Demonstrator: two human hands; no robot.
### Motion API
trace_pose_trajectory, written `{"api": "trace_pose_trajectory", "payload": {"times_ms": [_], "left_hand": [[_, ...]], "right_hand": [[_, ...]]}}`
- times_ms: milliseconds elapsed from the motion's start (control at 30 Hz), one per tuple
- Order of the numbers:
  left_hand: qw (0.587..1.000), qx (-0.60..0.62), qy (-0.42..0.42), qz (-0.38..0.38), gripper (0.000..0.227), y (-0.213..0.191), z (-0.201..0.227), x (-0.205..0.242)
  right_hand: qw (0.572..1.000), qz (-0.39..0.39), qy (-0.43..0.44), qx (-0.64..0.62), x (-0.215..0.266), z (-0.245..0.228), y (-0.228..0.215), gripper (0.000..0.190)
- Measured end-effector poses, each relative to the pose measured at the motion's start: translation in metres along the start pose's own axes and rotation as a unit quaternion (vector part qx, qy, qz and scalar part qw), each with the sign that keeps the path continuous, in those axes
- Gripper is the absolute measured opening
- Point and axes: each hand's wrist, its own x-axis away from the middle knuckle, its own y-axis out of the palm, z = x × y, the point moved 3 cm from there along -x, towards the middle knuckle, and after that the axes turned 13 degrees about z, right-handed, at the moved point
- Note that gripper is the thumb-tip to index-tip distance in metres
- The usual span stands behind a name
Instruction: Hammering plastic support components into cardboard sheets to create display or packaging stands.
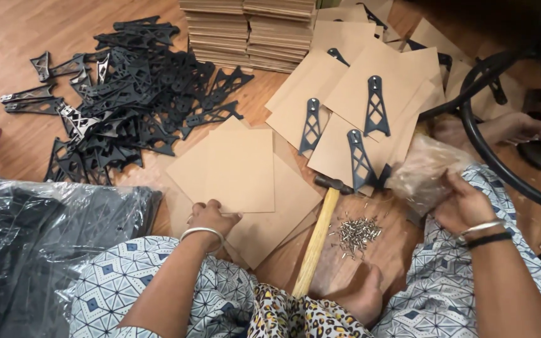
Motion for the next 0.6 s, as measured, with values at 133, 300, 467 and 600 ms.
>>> {"api": "trace_pose_trajectory", "payload": {"times_ms": [133,300,467,600], "left_hand": [[1.0,-0.004,0.003,0.006,0.085,-0.003,0.0,0.002],[1.0,-0.001,-0.002,0.002,0.085,-0.003,0.003,0.003],[1.0,-0.005,0.001,0.008,0.085,-0.003,0.004,-0.001],[1.0,-0.008,0.004,0.005,0.085,-0.003,0.003,0.002]], "right_hand": [[0.999,0.024,-0.032,-0.021,-0.022,0.008,-0.013,0.046],[0.991,0.075,-0.099,0.055,-0.061,0.018,-0.049,0.046],[0.936,0.307,-0.042,0.165,-0.057,0.049,-0.067,0.037],[0.655,0.296,-0.242,0.652,-0.037,0.071,-0.063,0.023]]}}
